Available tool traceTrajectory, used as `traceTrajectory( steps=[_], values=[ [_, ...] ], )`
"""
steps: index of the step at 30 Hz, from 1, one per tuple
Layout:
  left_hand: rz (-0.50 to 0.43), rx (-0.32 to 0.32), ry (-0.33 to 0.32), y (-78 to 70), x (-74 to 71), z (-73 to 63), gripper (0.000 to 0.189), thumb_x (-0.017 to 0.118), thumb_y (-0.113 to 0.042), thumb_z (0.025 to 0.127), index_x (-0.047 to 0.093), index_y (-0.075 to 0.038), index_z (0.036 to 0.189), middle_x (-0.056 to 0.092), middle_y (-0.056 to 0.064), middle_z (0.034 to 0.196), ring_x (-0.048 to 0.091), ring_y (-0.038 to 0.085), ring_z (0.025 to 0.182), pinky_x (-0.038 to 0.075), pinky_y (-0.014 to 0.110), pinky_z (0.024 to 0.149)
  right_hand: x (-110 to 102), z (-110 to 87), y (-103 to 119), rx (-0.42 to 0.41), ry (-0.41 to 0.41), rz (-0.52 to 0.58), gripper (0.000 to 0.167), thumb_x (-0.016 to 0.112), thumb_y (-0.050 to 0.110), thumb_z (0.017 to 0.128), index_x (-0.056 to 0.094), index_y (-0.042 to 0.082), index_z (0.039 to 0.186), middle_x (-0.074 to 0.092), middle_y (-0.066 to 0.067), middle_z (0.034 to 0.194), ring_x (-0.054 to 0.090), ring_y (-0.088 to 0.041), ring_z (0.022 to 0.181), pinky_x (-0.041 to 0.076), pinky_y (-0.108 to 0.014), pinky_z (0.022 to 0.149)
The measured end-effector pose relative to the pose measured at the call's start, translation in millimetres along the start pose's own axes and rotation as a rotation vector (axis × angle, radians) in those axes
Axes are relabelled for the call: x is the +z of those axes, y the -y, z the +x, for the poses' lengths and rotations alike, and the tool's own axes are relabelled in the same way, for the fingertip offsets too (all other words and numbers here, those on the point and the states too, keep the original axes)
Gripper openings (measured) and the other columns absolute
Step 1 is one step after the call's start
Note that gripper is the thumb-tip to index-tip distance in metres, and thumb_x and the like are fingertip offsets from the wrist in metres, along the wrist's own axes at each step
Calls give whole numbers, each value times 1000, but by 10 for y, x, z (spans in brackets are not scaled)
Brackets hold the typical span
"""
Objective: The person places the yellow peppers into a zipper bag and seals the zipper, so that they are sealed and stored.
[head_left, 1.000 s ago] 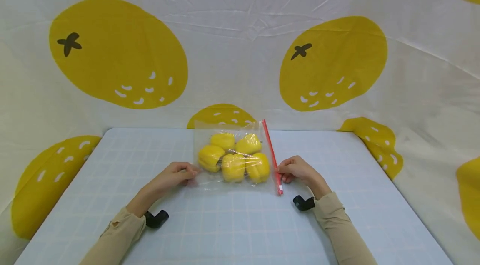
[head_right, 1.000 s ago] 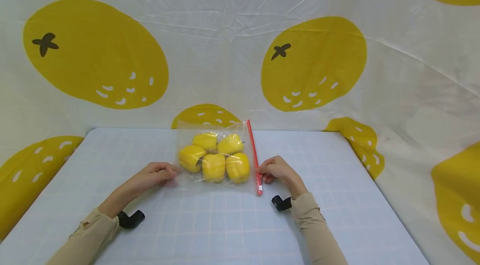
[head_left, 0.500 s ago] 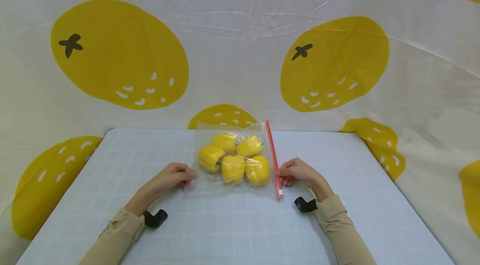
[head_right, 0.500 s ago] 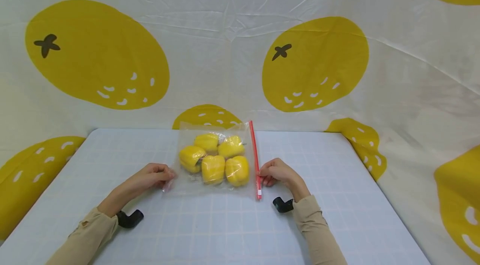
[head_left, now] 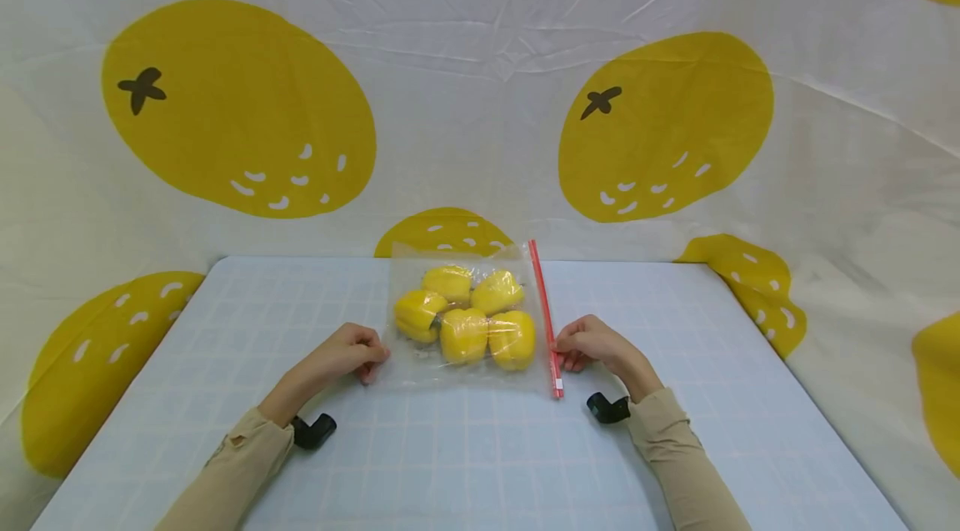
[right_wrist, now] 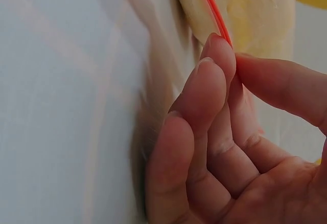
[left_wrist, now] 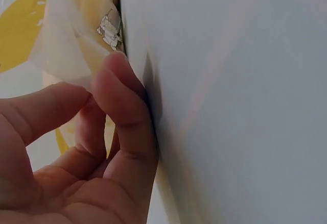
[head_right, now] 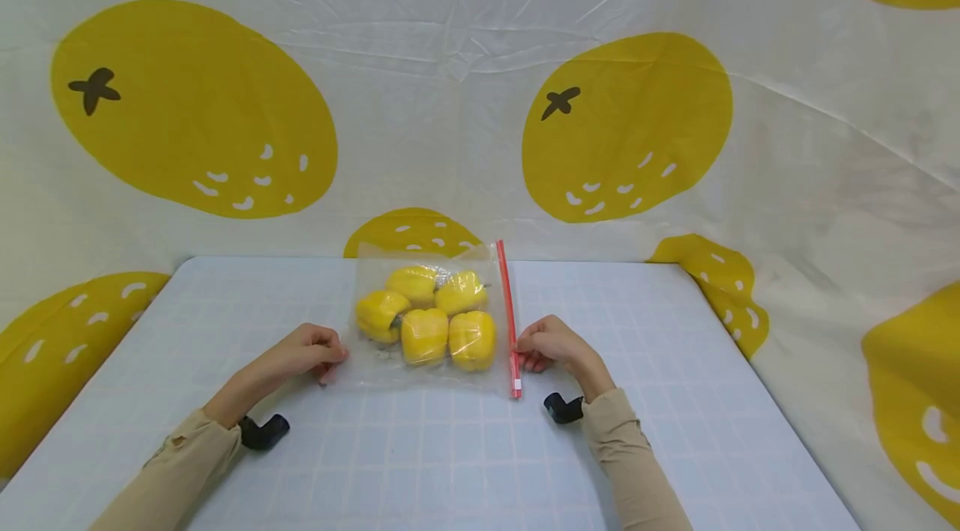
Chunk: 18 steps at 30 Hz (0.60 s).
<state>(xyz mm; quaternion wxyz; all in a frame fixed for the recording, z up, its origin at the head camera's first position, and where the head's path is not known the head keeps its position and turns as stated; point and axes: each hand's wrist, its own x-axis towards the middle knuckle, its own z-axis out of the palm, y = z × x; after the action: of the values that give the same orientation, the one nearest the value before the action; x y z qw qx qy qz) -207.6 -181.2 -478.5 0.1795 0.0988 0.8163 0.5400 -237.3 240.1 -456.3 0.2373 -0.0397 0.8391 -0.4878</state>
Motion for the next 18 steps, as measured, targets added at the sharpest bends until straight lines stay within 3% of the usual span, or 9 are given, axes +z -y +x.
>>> traceTrajectory(
  steps=[7, 13, 16, 18],
  values=[
    [-81, 29, 35, -5, -36, -44, 28, 63, -12, 95, 55, 13, 86, 57, 7, 65, 53, 17, 57, 48, 28, 57, -31, 25, -31, -31, 6, 12, 17, 64, 10, 91, 68, -6, 86, 63, -6, 64, 57, -16, 53, 50, -28, 54],
    [-119, 52, 47, -27, -55, -77, 28, 62, -13, 97, 56, 14, 92, 60, 10, 70, 56, 17, 58, 50, 29, 57, -64, 24, -50, -29, -4, -17, 16, 64, 11, 91, 70, -3, 88, 65, -7, 66, 59, -16, 55, 52, -28, 55],
    [-110, 72, 1, -53, -112, -104, 27, 58, -13, 100, 58, 13, 102, 65, 15, 80, 60, 21, 64, 53, 31, 60, -110, -22, -21, -51, -35, -78, 18, 62, 11, 93, 70, -4, 94, 68, -11, 73, 61, -20, 61, 53, -31, 61],
    [-59, 110, -72, -90, -161, -130, 28, 55, -15, 102, 59, 11, 110, 67, 19, 89, 64, 26, 71, 54, 34, 63, -162, -72, 26, -101, -83, -135, 21, 59, 11, 94, 69, -6, 99, 69, -15, 80, 63, -26, 67, 54, -34, 65]
  ],
)
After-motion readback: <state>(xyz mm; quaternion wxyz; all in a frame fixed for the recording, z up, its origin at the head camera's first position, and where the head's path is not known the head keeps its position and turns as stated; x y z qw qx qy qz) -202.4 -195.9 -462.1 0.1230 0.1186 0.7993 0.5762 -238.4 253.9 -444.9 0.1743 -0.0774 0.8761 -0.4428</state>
